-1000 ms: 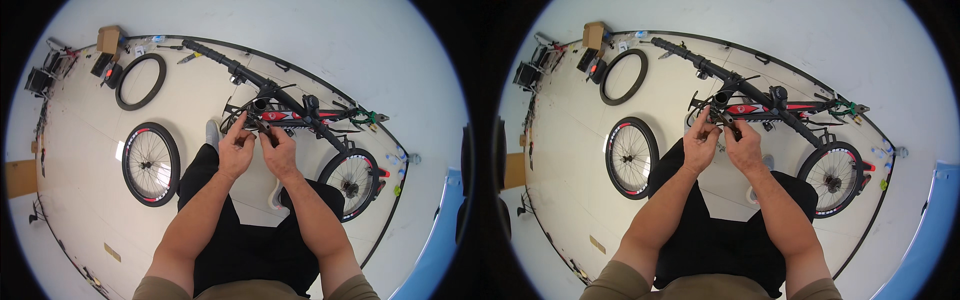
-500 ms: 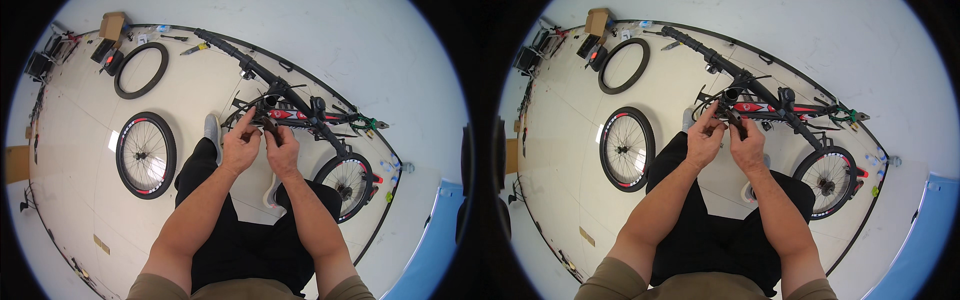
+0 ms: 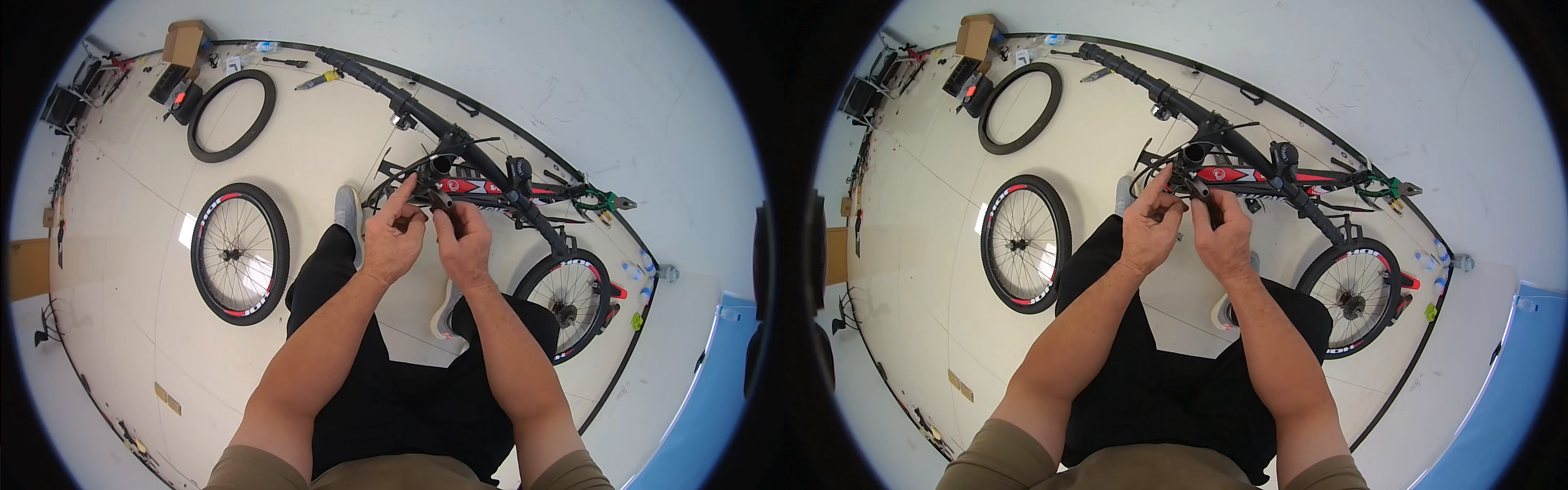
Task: The person works on the handlebar area of a bicycle, using a wrench to tighten a bolt and pliers to adjust a cable or clamp. The bicycle is upside down on the floor with wheels removed and placed nearby.
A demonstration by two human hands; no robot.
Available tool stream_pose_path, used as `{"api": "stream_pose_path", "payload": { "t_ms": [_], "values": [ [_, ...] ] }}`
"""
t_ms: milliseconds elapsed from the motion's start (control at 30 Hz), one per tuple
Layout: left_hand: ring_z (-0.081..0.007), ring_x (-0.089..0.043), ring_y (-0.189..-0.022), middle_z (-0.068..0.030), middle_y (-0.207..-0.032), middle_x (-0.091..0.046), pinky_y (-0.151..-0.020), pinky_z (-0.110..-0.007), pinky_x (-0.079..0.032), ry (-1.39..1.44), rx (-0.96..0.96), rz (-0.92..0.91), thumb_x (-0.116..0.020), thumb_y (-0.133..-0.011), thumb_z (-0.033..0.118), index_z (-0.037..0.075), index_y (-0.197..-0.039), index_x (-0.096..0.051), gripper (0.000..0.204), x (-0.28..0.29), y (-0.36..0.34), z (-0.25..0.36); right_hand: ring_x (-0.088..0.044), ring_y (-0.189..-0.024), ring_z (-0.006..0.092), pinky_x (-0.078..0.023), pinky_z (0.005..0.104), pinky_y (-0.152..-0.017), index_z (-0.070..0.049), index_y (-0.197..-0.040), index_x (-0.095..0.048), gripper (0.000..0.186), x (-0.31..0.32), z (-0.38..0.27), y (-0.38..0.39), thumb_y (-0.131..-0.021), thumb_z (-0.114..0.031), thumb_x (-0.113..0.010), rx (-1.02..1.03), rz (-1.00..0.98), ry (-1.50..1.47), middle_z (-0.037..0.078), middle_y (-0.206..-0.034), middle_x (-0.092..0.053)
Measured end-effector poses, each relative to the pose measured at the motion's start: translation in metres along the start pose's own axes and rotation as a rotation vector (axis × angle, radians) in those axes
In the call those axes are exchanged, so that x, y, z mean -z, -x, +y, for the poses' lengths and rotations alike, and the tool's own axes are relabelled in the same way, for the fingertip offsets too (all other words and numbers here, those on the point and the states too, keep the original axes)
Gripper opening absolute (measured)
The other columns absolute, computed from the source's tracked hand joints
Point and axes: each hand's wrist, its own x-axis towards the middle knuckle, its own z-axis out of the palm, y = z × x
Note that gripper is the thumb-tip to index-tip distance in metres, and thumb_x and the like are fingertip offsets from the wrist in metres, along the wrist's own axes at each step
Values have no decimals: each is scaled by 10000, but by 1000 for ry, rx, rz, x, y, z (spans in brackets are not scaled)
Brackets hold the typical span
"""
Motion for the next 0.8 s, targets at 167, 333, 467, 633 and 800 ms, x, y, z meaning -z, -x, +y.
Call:
{"api": "stream_pose_path", "payload": {
  "t_ms": [167,333,467,633,800],
  "values": [
    [-94,-636,-810,-48,-882,-694,-796,-262,-526,-5,23,-3,-599,-884,-56,68,-1487,-464,630,-1,0,4,-523,-552,72,-411,235,-482,3,-1023,-613,152,8,-1,-2,-1003,-147,-593,-182,-138,-105,41,-763,-653],
    [-96,-651,-770,-52,-859,-697,-752,-259,-542,41,20,33,-593,-871,-34,102,-1460,-513,611,-1,1,3,-510,-497,85,-380,242,-424,-16,-1003,-622,185,19,-25,-10,-1031,-176,-533,-537,-278,-344,64,-762,-655],
    [-95,-648,-780,-56,-864,-698,-762,-259,-538,45,3,24,-562,-848,-40,102,-1465,-509,635,1,1,-2,-488,-468,80,-354,233,-399,-23,-1004,-632,190,22,-31,-14,-1030,-182,-530,-642,-305,-449,65,-737,-644],
    [-91,-643,-786,-52,-868,-698,-768,-254,-531,19,24,13,-541,-836,-47,93,-1478,-490,660,0,1,-1,-472,-484,68,-345,229,-421,-15,-998,-644,195,22,-31,-9,-1025,-179,-544,-529,-273,-309,55,-753,-646],
    [-74,-608,-793,-63,-925,-704,-753,-233,-503,14,24,-35,-518,-844,-81,79,-1521,-416,703,2,1,2,-473,-576,40,-382,216,-510,-13,-1095,-672,193,23,-19,0,-1017,-154,-566,-149,-215,-3,20,-792,-658]
  ]
}}
